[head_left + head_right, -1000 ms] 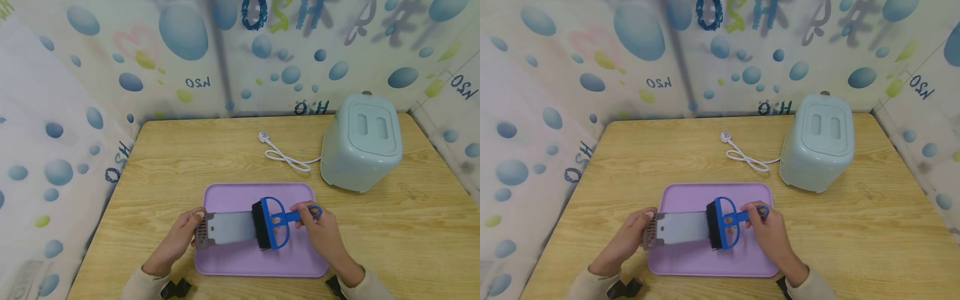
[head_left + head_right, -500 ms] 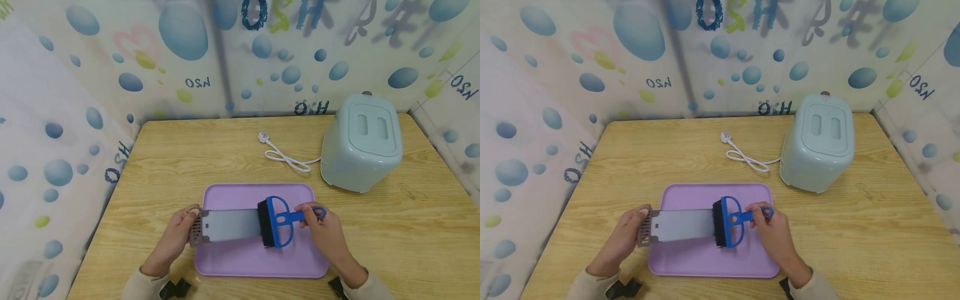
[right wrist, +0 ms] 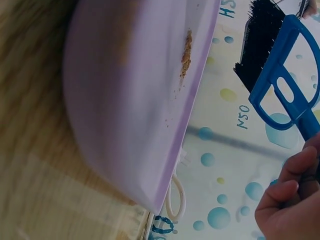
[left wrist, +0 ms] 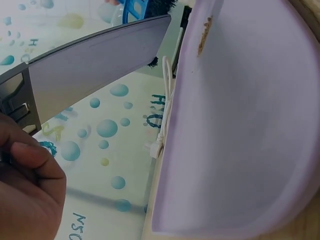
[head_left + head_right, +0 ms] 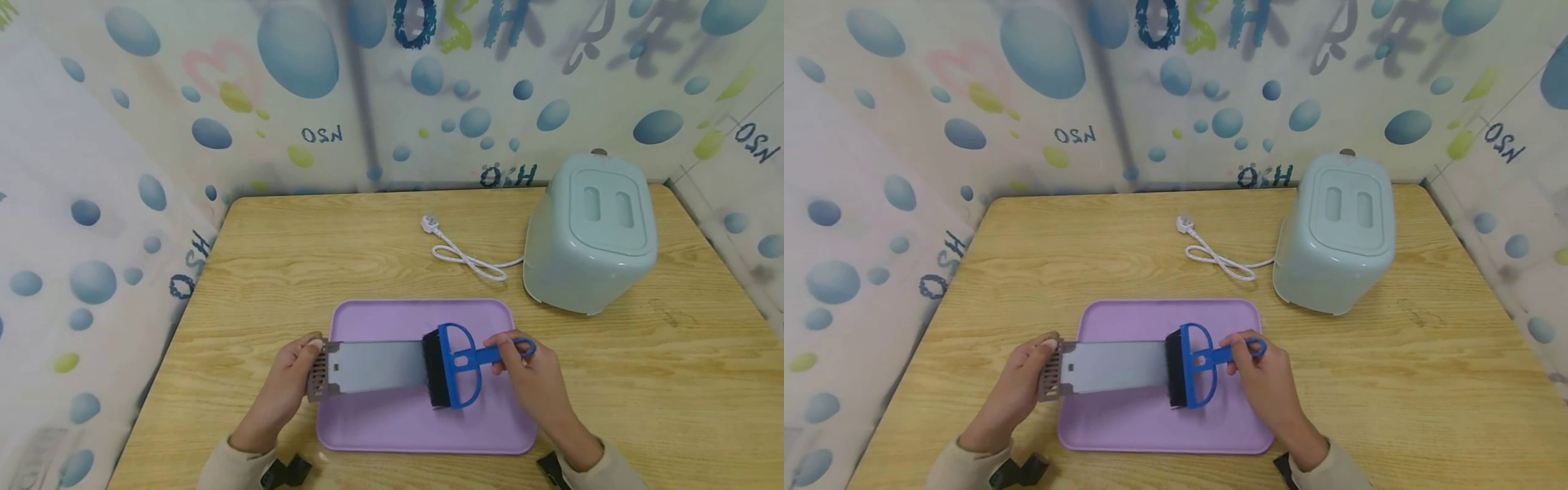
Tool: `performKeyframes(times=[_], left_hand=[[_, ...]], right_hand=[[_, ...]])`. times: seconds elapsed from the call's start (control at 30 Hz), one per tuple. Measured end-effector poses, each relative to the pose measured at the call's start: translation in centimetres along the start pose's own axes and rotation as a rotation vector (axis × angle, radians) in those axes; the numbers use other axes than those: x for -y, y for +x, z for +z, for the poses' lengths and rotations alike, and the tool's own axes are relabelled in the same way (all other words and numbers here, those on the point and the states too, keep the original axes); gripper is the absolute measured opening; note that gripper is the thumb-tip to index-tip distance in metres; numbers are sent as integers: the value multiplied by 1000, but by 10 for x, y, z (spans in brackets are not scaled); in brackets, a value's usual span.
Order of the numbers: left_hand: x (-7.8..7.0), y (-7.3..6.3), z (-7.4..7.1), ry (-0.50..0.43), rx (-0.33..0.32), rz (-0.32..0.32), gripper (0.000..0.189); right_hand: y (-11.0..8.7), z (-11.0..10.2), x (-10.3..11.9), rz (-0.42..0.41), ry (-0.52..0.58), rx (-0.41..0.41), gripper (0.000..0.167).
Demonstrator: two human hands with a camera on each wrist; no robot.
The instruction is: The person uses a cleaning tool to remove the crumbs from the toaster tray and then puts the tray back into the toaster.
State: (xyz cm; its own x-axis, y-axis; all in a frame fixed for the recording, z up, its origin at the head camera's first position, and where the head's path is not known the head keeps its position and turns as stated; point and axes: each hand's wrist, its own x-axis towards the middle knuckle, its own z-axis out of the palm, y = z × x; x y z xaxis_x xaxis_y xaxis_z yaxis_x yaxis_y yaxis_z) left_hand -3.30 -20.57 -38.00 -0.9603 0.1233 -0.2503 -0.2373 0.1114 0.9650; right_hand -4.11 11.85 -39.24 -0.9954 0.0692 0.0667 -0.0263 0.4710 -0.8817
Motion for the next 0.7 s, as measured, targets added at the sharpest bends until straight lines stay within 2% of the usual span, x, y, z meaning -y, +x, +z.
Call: performKeyframes(times=[0.33, 0.53, 0.7], left_hand=[[1, 1, -3, -18, -13, 15, 29], [1, 2, -3, 0, -34, 41, 30], [1, 1, 0, -28, -32, 25, 29]], right_hand=[[-2, -3, -1, 38, 0, 17, 24], [-1, -6, -3, 8, -15, 0, 25], [2, -11, -1, -4, -25, -33, 27]])
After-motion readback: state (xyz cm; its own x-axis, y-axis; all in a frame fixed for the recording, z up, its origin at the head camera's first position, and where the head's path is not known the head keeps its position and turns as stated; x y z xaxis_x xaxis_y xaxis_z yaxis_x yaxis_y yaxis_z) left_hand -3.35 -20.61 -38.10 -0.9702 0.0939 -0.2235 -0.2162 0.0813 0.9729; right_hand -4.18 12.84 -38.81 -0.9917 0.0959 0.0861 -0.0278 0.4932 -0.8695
